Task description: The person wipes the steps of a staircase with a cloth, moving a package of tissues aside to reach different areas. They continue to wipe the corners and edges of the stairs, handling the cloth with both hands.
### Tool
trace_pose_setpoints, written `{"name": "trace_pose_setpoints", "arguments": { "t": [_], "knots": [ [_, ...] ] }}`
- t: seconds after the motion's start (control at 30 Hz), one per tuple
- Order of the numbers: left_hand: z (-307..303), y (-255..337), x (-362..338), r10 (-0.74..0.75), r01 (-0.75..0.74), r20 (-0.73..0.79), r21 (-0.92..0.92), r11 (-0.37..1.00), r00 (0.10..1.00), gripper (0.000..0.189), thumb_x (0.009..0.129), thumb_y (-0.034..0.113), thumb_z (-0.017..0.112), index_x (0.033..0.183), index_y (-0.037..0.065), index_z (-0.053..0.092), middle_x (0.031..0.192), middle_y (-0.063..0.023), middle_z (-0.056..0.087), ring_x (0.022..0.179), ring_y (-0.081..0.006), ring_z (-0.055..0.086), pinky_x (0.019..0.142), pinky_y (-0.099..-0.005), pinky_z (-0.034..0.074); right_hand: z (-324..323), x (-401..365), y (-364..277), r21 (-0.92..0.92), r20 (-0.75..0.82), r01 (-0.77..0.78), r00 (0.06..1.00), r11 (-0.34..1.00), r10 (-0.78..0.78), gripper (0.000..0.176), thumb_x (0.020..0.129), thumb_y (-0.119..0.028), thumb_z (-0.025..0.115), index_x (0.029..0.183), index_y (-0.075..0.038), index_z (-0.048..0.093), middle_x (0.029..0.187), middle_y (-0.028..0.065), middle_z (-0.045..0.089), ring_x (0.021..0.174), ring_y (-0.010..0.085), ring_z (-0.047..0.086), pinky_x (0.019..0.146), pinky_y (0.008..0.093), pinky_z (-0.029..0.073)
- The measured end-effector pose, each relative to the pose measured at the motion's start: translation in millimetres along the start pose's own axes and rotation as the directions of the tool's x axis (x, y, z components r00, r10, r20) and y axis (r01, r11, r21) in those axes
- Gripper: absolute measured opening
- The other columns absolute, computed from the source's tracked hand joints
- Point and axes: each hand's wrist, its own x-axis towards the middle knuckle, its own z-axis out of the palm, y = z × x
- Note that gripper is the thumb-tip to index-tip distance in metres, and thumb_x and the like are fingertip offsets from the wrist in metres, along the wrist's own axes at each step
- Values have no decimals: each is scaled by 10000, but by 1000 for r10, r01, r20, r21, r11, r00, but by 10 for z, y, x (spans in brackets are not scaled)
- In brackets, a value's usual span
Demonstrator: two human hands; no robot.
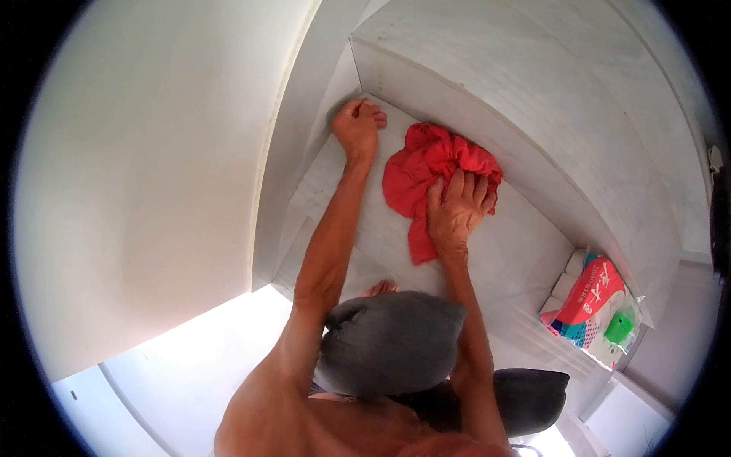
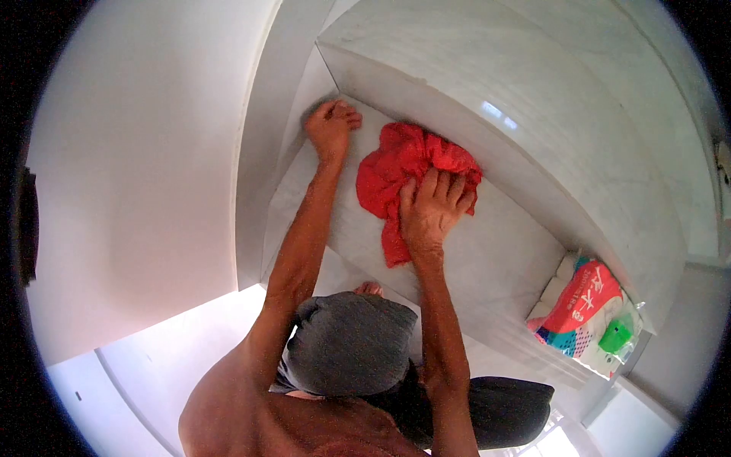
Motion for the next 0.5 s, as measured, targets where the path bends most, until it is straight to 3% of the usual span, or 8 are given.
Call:
{"name": "trace_pose_setpoints", "arguments": {
  "t": [0.5],
  "knots": [
    [-69,3,20,72,-63,80,-119,991,994,188,1030,26,603,1171,-80,669,1019,-182,736,811,-248,731,691,-374,644,38,-22,4,-17,14,-26,1000,1000,26,425,892,-299,699,1179,11,653,1202,210,668,1213,472,559,1018,648,385]
  ]
}}
